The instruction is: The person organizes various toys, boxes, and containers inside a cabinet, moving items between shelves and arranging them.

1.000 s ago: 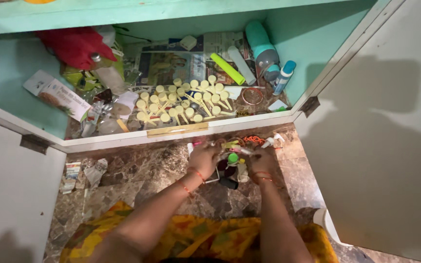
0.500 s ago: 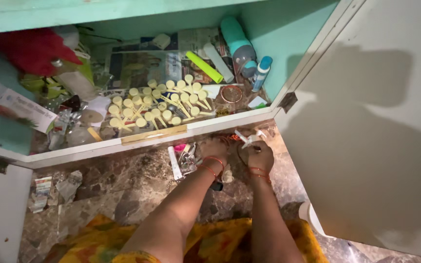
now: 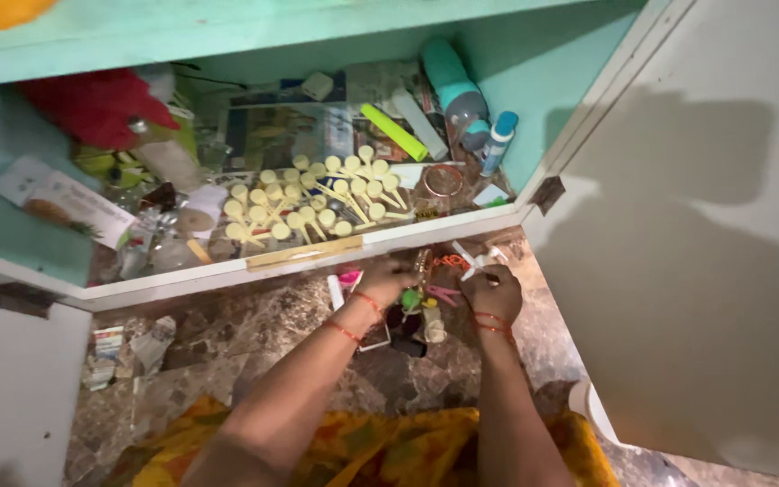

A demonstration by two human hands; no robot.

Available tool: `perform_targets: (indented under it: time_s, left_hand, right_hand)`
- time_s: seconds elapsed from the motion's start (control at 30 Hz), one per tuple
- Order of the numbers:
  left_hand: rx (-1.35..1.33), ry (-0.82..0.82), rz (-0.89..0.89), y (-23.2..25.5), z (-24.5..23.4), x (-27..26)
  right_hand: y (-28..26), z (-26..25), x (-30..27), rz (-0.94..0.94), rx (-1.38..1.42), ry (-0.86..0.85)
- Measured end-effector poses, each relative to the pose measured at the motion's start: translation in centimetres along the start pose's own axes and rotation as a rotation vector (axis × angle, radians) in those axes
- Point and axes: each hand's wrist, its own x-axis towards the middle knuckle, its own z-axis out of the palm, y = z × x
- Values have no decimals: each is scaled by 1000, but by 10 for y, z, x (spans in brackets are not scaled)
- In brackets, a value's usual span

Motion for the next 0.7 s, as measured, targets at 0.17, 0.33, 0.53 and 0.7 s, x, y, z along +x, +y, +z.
perform_targets:
  time_s: [0.17, 0.33, 0.53, 0.7]
  left_hand:
    - [-415, -65, -345, 37, -31, -32]
    - [-8, -91, -83, 101, -48, -47]
    - [649, 50, 472, 183, -65, 4]
    - [808, 95, 489, 209, -40, 66]
  right_hand:
    - [7, 2, -2, -29, 22, -44]
    - [-1, -1, -3, 39, 71, -32]
    - [-3, 3, -5, 77, 105, -98]
    - [1, 3, -1, 92, 86, -84]
